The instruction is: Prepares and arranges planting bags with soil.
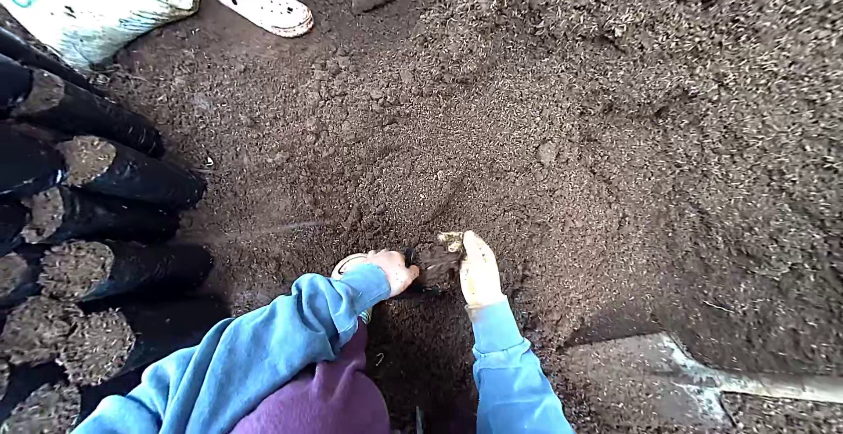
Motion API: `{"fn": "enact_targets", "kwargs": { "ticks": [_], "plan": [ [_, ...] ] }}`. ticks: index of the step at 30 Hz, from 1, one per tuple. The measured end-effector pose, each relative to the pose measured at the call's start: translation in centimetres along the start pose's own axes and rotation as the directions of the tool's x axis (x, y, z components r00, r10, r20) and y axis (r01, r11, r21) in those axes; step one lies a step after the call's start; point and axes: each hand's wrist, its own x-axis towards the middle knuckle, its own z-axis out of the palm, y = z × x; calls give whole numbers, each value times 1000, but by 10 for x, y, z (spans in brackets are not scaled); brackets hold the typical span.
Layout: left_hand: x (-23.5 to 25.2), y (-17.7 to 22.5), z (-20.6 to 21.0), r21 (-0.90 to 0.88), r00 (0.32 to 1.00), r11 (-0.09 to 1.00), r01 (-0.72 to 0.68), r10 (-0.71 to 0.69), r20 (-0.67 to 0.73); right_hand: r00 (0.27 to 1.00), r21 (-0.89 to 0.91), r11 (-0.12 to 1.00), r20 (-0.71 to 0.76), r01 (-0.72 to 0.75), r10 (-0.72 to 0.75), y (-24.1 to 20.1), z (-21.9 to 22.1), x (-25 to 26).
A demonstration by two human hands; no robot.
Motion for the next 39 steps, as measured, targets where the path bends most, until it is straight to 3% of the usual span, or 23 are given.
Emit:
{"fn": "enact_targets", "kwargs": {
  "ticks": [2, 5, 6, 8, 11, 12, 14, 17, 18, 19, 20, 21, 22, 23, 24, 25, 27, 28, 30, 33, 35, 37, 39],
  "plan": [
    [-1, 0, 0, 3, 999, 999, -47, 47, -3, 996, -337, 938, 17, 83, -82, -3, 4, 12],
    [2, 1, 4, 10, 997, 998, -70, 70, -24, 976, -800, 584, 211, 137, 61, 6, 26, 35],
    [2, 1, 6, -2, 997, 999, -54, 54, -49, 949, -834, 506, 304, 221, 85, 12, 34, 36],
    [2, -1, 5, -100, 985, 994, -45, 27, -172, 926, -765, 559, 378, 320, -14, 12, 38, 36],
    [10, -2, 9, -131, 899, 945, -298, 232, -371, 995, -743, 664, 95, 86, -23, 20, -5, 50],
    [18, 0, 13, -47, 856, 915, -400, 355, -375, 1000, -776, 631, 12, -1, 17, 41, -29, 53],
    [38, 8, 23, 166, 786, 836, -523, 549, -284, 988, -879, 463, -53, -114, 143, 85, -60, 39],
    [56, 10, 31, 386, 661, 650, -654, 740, -125, 954, -969, 217, -54, -122, 296, 122, -60, -7],
    [59, 7, 33, 420, 597, 584, -695, 794, -116, 958, -964, 227, -69, -135, 279, 125, -58, -15],
    [61, 2, 34, 435, 513, 513, -740, 849, -128, 966, -930, 324, -94, -171, 242, 125, -57, -17],
    [62, -2, 35, 445, 419, 438, -781, 896, -146, 970, -839, 495, -142, -224, 197, 125, -56, -17],
    [62, -5, 35, 438, 338, 377, -816, 926, -167, 962, -664, 698, -216, -269, 166, 124, -55, -15],
    [60, -6, 35, 416, 301, 361, -835, 932, -203, 943, -413, 869, -293, -273, 157, 121, -52, -11],
    [58, -9, 34, 392, 288, 384, -836, 915, -283, 920, -169, 952, -346, -254, 184, 111, -47, -7],
    [54, -12, 34, 369, 316, 457, -809, 868, -383, 898, 25, 970, -373, -241, 233, 95, -40, -4],
    [47, -15, 31, 328, 394, 577, -748, 784, -479, 879, 186, 952, -372, -244, 298, 73, -31, -3],
    [28, -19, 20, 145, 686, 859, -491, 484, -542, 866, 373, 900, -347, -226, 361, 29, -10, -3],
    [20, -19, 14, 46, 828, 947, -319, 302, -473, 886, 416, 890, -320, -187, 336, 17, -2, -3],
    [14, -18, 9, -49, 968, 996, -70, 56, -246, 960, 344, 934, -213, -99, 180, 12, 8, -5],
    [6, -5, 4, -42, 998, 999, 21, -19, 62, 996, 27, 1000, -91, -5, 8, 11, 16, -3],
    [3, -1, 1, -55, 992, 998, 0, 7, 128, 992, -282, 959, -123, -16, -20, 2, 18, 7],
    [3, 0, 2, -71, 990, 997, -23, 32, 138, 995, -614, 783, -50, -97, 84, -6, 22, 22],
    [0, 1, 3, -113, 993, 993, -25, 38, 112, 986, -875, 485, 82, 1, 147, -2, 37, 37]
  ]
}}
